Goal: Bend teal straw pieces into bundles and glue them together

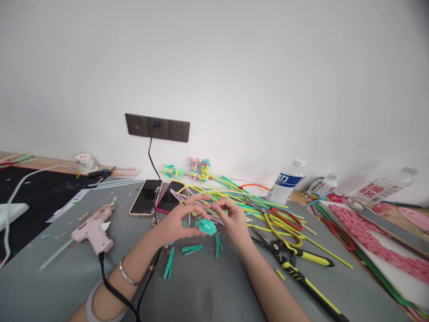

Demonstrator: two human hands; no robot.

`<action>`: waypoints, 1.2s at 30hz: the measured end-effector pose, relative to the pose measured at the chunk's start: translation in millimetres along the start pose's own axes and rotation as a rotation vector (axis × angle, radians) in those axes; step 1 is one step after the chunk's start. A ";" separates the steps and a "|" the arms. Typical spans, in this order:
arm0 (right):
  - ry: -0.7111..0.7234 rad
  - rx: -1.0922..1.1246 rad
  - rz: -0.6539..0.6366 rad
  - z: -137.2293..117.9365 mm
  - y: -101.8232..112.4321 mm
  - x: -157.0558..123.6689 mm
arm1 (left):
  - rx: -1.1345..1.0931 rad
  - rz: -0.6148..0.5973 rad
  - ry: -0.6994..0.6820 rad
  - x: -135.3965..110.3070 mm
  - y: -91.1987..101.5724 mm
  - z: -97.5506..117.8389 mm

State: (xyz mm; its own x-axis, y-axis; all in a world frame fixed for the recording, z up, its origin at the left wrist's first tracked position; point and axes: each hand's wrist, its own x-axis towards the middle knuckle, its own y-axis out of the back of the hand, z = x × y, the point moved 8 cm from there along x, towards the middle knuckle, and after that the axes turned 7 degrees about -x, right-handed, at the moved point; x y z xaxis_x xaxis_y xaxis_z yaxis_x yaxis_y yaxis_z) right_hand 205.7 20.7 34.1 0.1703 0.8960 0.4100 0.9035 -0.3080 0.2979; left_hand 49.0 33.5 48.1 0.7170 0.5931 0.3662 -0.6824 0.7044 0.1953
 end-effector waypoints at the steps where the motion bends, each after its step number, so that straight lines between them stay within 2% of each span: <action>1: 0.001 -0.002 0.007 -0.2 0.3 -0.1 | 0.007 -0.001 -0.004 0.3 -0.2 1.0; 9: -0.006 0.040 0.003 0.0 -1.1 0.1 | 0.002 0.032 -0.033 1.3 3.4 -0.4; 12: -0.023 0.065 0.084 6.6 8.4 2.2 | -0.027 0.097 -0.026 1.7 9.8 -3.6; 16: 0.008 0.026 0.233 8.6 28.9 3.6 | -0.024 0.264 0.073 1.1 25.7 -15.7; 19: 0.118 -0.028 0.359 -12.3 39.8 -2.2 | 0.028 0.345 0.088 0.6 34.7 -22.3; 21: 0.229 -0.089 0.375 -42.2 32.4 -10.6 | 0.044 0.368 0.068 1.3 37.8 -25.9; 22: 0.295 -0.125 0.345 -61.6 21.6 -16.1 | 0.052 0.376 0.057 1.7 39.1 -27.7; 24: 0.391 -0.161 0.185 -101.9 -15.6 -28.8 | 0.048 0.382 0.062 2.5 40.4 -32.9; 26: 0.469 -0.142 -0.074 -140.2 -70.5 -46.4 | 0.019 0.402 0.102 1.7 42.2 -38.8; 28: 0.434 -0.188 -0.343 -161.5 -134.5 -64.5 | 0.034 0.410 0.092 0.8 42.6 -37.4; 30: 0.352 -0.427 -0.547 -161.1 -197.4 -78.5 | 0.063 0.422 0.078 -0.8 43.2 -34.0; 32: 0.187 -0.682 -0.640 -141.6 -244.1 -80.9 | 0.063 0.415 0.072 -1.5 42.9 -32.4; 34: 0.109 -0.795 -0.652 -125.8 -275.4 -75.1 | 0.062 0.412 0.074 -1.6 43.5 -33.1; 36: 0.061 -0.831 -0.708 -112.2 -295.5 -68.5 | 0.066 0.418 0.083 -1.4 45.1 -35.1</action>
State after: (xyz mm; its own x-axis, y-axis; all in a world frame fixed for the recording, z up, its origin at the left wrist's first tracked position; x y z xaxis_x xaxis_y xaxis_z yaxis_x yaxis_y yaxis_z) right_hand -117.1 14.4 14.8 -0.3239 0.9449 -0.0484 0.2372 0.1306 0.9626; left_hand 22.3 78.1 24.5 0.3842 0.8532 0.3528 -0.9223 0.3720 0.1048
